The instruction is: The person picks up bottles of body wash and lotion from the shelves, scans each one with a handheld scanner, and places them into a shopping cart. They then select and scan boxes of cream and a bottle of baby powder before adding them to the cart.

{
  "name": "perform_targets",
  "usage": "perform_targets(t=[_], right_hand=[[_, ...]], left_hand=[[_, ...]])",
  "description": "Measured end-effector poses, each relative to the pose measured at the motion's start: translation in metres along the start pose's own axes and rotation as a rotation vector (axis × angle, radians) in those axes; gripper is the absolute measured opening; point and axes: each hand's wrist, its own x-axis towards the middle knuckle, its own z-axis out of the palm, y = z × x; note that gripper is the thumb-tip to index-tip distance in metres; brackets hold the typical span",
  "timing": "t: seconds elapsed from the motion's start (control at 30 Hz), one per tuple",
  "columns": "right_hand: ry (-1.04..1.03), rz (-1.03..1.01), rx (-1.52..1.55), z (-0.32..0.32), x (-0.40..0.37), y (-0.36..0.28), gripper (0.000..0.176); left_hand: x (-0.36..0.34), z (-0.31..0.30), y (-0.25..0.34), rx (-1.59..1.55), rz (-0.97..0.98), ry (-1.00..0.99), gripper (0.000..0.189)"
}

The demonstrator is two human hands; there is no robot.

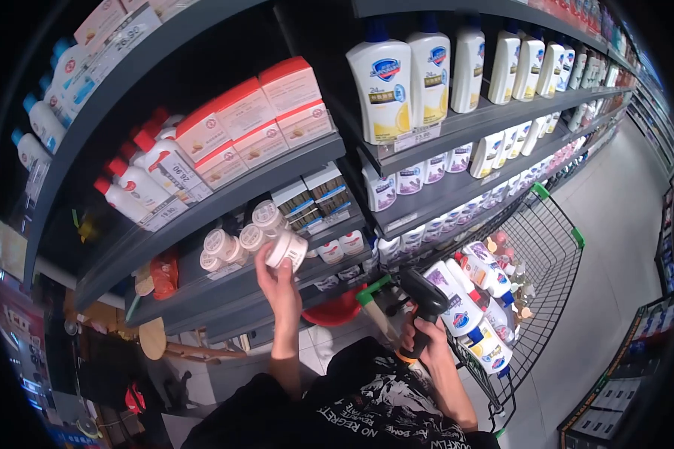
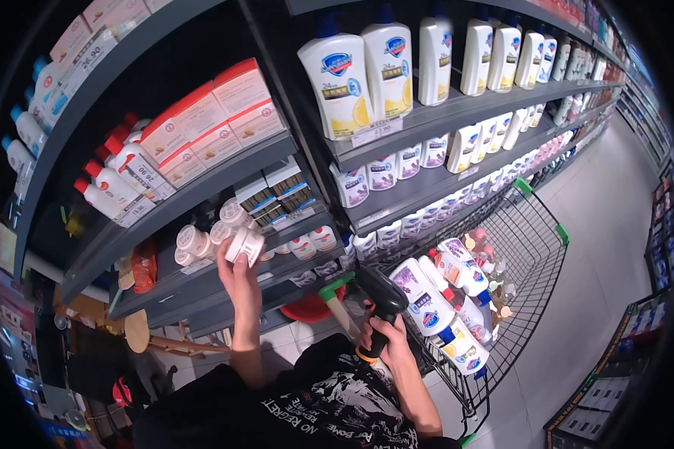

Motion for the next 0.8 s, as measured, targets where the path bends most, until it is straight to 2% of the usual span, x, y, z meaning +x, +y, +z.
perform_targets(t=[0.07, 0.1, 0.13, 0.2, 0.23, 0.3, 0.4, 0.47, 0.63, 0.77, 0.8], right_hand=[[-0.001, 0.012, 0.024, 0.004, -0.003, -0.003, 0.035], [-0.009, -0.005, -0.027, 0.002, -0.004, -0.002, 0.034], [-0.016, -0.021, -0.080, 0.000, -0.006, -0.001, 0.033], [-0.110, -0.058, -0.246, -0.001, -0.009, -0.006, 0.036], [-0.079, -0.060, -0.319, 0.000, -0.012, -0.007, 0.038], [-0.028, -0.052, -0.438, 0.005, -0.019, -0.010, 0.039], [-0.064, -0.115, -0.466, 0.005, -0.030, -0.012, 0.036], [-0.037, -0.218, -0.391, 0.002, -0.041, -0.013, 0.039], [-0.085, -0.571, 0.140, -0.029, -0.078, -0.049, 0.045], [0.029, -0.910, 0.267, -0.063, -0.123, -0.070, 0.038], [0.069, -0.966, 0.292, -0.066, -0.129, -0.071, 0.038]], left_hand=[[-0.017, 0.021, -0.008, -0.303, -0.165, -0.282, 0.048], [-0.023, 0.025, -0.018, -0.385, -0.272, -0.324, 0.050], [-0.028, 0.032, -0.025, -0.337, -0.363, -0.304, 0.048], [-0.037, 0.043, -0.035, -0.335, -0.401, -0.367, 0.045], [-0.038, 0.047, -0.039, -0.347, -0.424, -0.382, 0.045], [-0.037, 0.055, -0.044, -0.136, -0.360, -0.598, 0.045], [-0.040, 0.074, -0.046, -0.071, -0.396, -0.662, 0.047], [-0.044, 0.086, -0.050, -0.063, -0.399, -0.738, 0.047], [-0.063, 0.120, -0.076, 0.075, -0.412, -0.973, 0.045], [-0.085, 0.157, -0.090, 0.228, -0.400, -1.125, 0.044], [-0.088, 0.167, -0.098, 0.251, -0.324, -1.198, 0.044]])
